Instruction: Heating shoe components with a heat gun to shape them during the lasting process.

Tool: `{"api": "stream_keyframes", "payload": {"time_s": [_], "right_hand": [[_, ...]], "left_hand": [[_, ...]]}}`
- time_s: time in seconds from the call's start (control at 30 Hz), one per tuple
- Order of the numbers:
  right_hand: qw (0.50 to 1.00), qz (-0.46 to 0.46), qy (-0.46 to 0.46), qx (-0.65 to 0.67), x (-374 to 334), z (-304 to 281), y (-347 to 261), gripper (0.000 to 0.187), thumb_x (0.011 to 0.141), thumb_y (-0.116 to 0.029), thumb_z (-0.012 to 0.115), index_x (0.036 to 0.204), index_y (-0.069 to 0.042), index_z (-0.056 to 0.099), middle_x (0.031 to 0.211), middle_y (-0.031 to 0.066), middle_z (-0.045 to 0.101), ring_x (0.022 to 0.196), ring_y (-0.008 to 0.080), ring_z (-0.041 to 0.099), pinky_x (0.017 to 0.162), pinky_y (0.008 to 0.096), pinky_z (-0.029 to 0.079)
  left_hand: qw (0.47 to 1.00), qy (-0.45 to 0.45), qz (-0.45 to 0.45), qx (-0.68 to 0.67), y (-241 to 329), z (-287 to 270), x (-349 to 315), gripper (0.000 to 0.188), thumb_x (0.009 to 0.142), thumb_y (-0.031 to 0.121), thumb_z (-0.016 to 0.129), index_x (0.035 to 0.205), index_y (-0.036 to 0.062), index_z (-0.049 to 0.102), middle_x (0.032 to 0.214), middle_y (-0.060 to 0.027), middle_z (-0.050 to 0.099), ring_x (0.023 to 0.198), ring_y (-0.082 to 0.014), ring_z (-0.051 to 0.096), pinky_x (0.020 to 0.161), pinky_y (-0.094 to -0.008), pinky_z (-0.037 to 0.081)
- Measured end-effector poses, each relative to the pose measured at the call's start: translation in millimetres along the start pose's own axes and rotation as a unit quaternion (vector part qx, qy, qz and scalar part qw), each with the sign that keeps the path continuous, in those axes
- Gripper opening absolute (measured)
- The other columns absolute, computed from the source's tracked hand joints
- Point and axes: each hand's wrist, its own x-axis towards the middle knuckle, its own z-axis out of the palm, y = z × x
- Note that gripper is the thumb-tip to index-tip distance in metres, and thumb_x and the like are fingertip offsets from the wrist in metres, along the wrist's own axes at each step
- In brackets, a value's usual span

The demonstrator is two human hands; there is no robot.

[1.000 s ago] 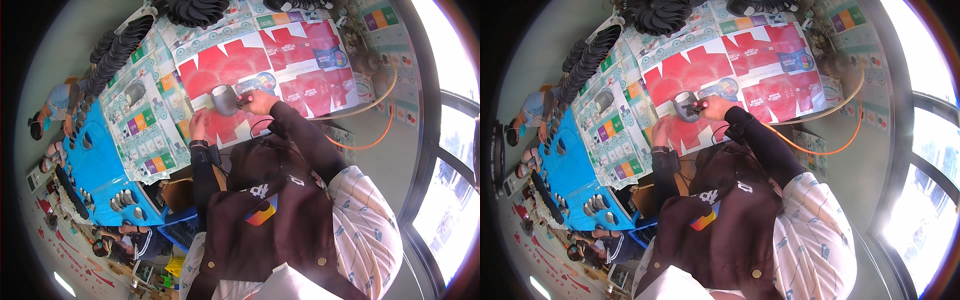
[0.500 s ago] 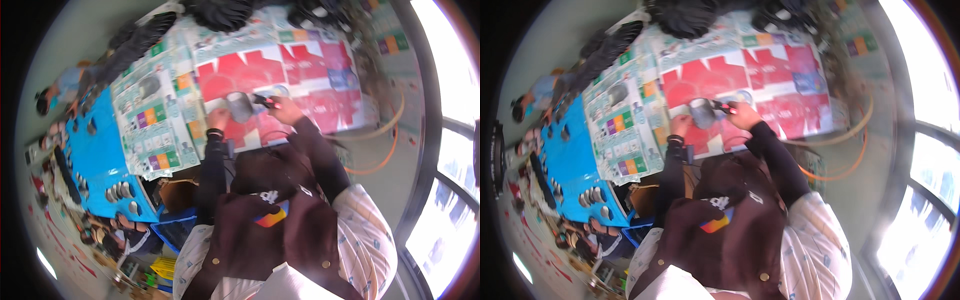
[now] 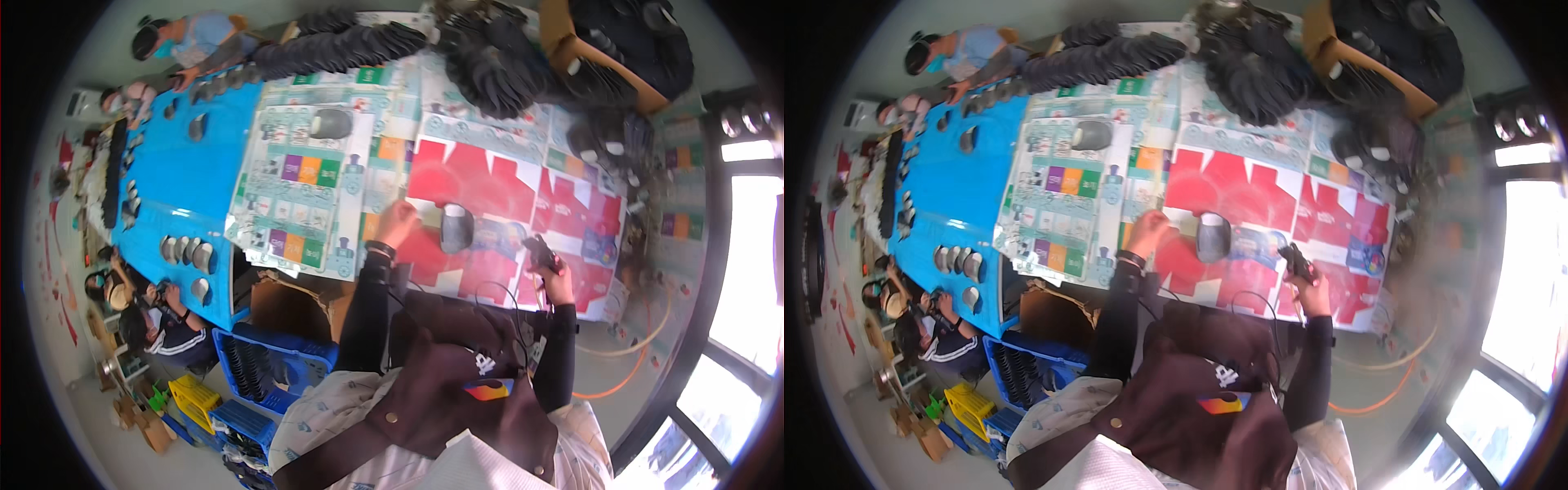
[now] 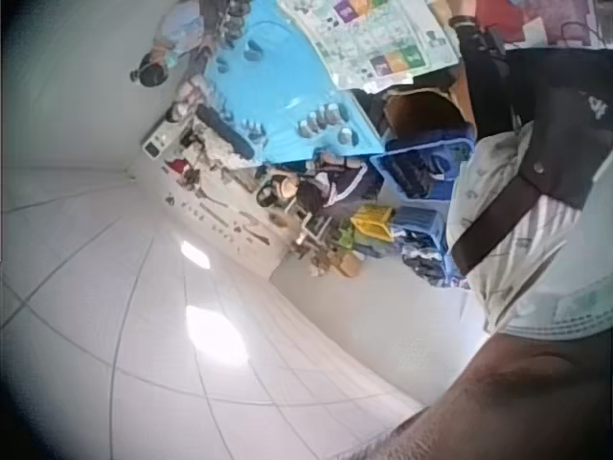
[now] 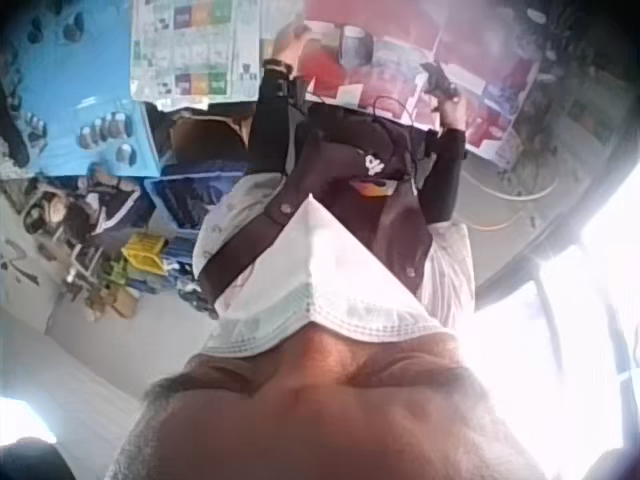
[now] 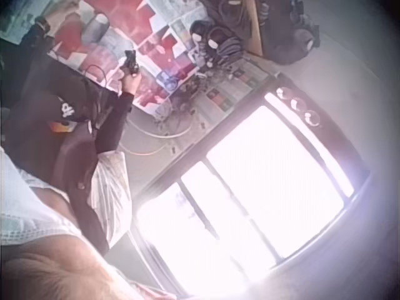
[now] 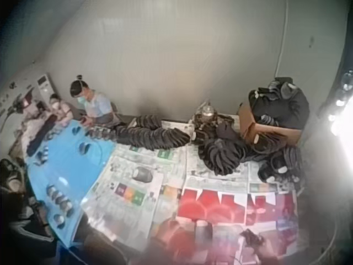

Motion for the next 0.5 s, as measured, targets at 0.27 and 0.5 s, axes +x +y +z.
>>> {"api": "stream_keyframes", "payload": {"time_s": [0.27,0.5], "right_hand": [[0.997,0.058,0.015,-0.044,8.0,9.8,-33.3,0.025,0.081,-0.011,0.07,0.105,-0.001,0.071,0.086,0.0046,0.074,0.071,0.0125,0.067,0.05,0.0286,0.053],[0.999,0.043,0.018,-0.011,0.9,7.7,-30.3,0.029,0.083,-0.011,0.065,0.11,0.0,0.068,0.089,0.0061,0.075,0.073,0.0124,0.068,0.048,0.0274,0.052]], "left_hand": [[0.963,-0.139,0.0,0.231,-6.3,70.2,20.5,0.037,0.099,0.035,0.061,0.096,-0.002,0.06,0.088,-0.0214,0.071,0.083,-0.0354,0.071,0.071,-0.0447,0.054],[0.956,-0.169,0.083,0.225,7.8,91.8,20.6,0.022,0.092,0.023,0.062,0.092,0.0014,0.063,0.091,-0.0227,0.069,0.087,-0.0433,0.067,0.075,-0.0509,0.052]]}}
